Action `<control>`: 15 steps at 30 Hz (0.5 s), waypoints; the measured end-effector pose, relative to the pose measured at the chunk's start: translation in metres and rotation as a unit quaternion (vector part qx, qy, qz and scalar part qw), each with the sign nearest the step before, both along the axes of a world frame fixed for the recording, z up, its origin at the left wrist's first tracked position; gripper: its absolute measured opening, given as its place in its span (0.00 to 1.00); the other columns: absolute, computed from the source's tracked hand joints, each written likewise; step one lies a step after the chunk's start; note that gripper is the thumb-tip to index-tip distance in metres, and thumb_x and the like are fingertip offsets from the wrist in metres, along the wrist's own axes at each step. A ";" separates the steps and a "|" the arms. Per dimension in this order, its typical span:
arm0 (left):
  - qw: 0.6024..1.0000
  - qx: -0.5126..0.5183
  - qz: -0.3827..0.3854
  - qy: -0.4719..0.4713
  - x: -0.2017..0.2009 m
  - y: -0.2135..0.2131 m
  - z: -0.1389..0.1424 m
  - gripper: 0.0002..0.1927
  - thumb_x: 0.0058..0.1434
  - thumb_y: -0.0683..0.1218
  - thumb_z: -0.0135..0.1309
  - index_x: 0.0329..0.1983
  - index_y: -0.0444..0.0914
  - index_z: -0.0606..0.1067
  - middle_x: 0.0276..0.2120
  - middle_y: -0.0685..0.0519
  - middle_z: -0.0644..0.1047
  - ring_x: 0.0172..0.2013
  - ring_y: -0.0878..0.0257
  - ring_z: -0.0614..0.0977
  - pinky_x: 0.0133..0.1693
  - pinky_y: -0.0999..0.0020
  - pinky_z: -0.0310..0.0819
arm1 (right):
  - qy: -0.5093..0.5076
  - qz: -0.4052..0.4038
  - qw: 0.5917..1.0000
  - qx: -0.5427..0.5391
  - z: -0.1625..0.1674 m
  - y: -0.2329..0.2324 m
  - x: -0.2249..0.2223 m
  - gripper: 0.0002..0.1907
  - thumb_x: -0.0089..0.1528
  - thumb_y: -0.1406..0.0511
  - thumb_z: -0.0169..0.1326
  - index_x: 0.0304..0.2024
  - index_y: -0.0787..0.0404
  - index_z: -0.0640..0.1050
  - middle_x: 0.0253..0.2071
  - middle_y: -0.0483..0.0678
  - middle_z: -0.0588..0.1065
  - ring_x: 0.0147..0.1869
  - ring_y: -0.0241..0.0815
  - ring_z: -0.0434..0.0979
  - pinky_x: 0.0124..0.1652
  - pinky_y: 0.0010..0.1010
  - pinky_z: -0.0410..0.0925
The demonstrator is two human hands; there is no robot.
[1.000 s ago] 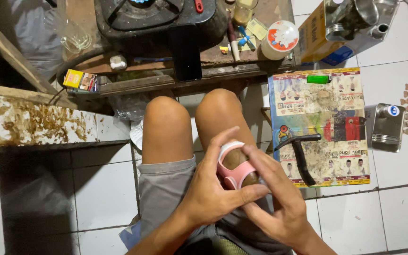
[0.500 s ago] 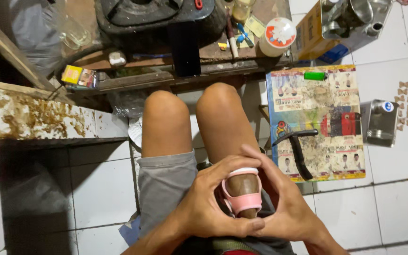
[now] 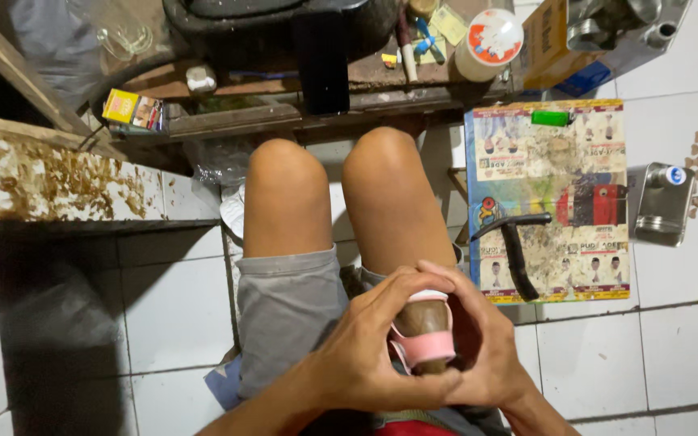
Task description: The person assembles pink slippers by inserting wooden shoe trees into the uppers, heating the uppers over a gas burner, and pressing the heated uppers onto white soles. They then use a curved metal tool to trim excess material around the sole edges. The person repeats this process for multiple slippers.
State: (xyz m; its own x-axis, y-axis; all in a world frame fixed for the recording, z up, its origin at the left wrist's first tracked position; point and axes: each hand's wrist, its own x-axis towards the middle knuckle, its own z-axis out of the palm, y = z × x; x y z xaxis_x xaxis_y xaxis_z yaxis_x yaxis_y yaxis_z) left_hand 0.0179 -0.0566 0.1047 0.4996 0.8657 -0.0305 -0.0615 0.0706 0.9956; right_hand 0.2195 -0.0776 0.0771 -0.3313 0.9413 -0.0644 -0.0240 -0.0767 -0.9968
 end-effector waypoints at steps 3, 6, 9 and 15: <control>0.994 0.045 -0.021 -0.098 -0.010 0.017 0.009 0.52 0.62 0.56 0.68 0.75 0.36 0.47 0.63 0.49 0.70 0.63 0.62 0.74 0.68 0.69 0.67 | -0.051 0.032 0.983 0.173 0.012 0.013 0.007 0.50 0.51 0.59 0.74 0.70 0.64 0.64 0.72 0.60 0.60 0.76 0.53 0.64 0.71 0.40 0.61; 0.965 0.017 0.118 -0.233 -0.007 0.040 0.015 0.46 0.68 0.59 0.62 0.77 0.36 0.49 0.62 0.48 0.72 0.64 0.61 0.74 0.68 0.68 0.67 | -0.202 0.017 0.901 0.383 0.021 0.031 0.016 0.44 0.53 0.59 0.74 0.66 0.54 0.65 0.71 0.60 0.57 0.76 0.59 0.60 0.72 0.45 0.59; 0.962 -0.137 0.079 -0.224 -0.008 0.075 0.008 0.29 0.74 0.56 0.53 0.64 0.26 0.67 0.53 0.46 0.75 0.56 0.60 0.76 0.60 0.67 0.71 | -0.228 0.012 0.820 0.525 0.015 0.052 0.026 0.39 0.57 0.62 0.73 0.65 0.47 0.65 0.69 0.58 0.57 0.77 0.64 0.56 0.74 0.50 0.57; 0.967 -0.181 -0.102 -0.145 0.000 0.120 -0.022 0.19 0.65 0.49 0.59 0.53 0.32 0.77 0.46 0.51 0.81 0.46 0.64 0.81 0.51 0.69 0.75 | -0.319 0.033 0.767 0.556 -0.014 0.076 0.040 0.39 0.55 0.69 0.65 0.65 0.43 0.66 0.70 0.59 0.55 0.77 0.63 0.55 0.71 0.48 0.59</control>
